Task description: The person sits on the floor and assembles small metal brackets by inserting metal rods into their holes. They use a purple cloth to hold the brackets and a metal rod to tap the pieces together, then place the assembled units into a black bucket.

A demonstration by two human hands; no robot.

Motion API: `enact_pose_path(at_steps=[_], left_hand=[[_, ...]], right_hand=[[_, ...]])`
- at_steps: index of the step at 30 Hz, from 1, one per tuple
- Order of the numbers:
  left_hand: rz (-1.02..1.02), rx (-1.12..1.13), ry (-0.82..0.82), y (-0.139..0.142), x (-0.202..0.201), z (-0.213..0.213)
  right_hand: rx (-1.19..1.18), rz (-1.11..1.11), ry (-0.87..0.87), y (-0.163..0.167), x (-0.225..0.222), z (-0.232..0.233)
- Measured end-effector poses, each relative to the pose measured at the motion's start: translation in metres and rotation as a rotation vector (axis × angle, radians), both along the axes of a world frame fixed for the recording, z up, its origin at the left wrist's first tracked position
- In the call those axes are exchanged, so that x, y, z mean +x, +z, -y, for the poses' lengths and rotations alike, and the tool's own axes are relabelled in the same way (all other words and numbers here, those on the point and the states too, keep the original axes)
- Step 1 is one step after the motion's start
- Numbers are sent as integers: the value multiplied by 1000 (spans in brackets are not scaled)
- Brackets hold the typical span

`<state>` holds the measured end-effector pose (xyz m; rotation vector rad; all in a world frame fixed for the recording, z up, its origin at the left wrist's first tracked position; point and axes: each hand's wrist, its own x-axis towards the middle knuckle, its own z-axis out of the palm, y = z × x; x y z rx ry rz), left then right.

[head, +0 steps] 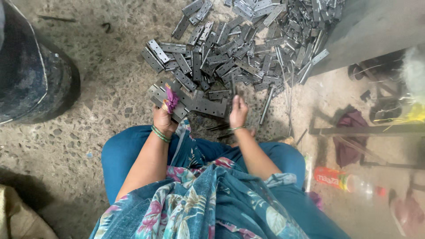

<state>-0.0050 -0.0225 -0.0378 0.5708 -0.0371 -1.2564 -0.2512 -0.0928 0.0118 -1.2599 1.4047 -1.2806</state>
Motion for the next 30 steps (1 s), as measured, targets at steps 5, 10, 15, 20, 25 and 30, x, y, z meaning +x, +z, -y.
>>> enact_pose_path(at_steps=[5,10,15,20,25,30], left_hand=[[75,25,83,20,3,0],[-139,-36,5,31,7,-4],[-145,-38,-39,10,8,0],[-233,-104,-134,-11,7,9],[-294,-71,-239,-6,10,15],[-194,-150,-195,-3,14,15]], right_hand=[[601,346,51,-20,18,-19],[218,79,80,-10,19,-17],[159,-357,107,-11,19,-25],[32,-1089,203,-12,13,-24],[-34,-1250,309,-12,18,-18],[686,-23,147,-11,15,-5]])
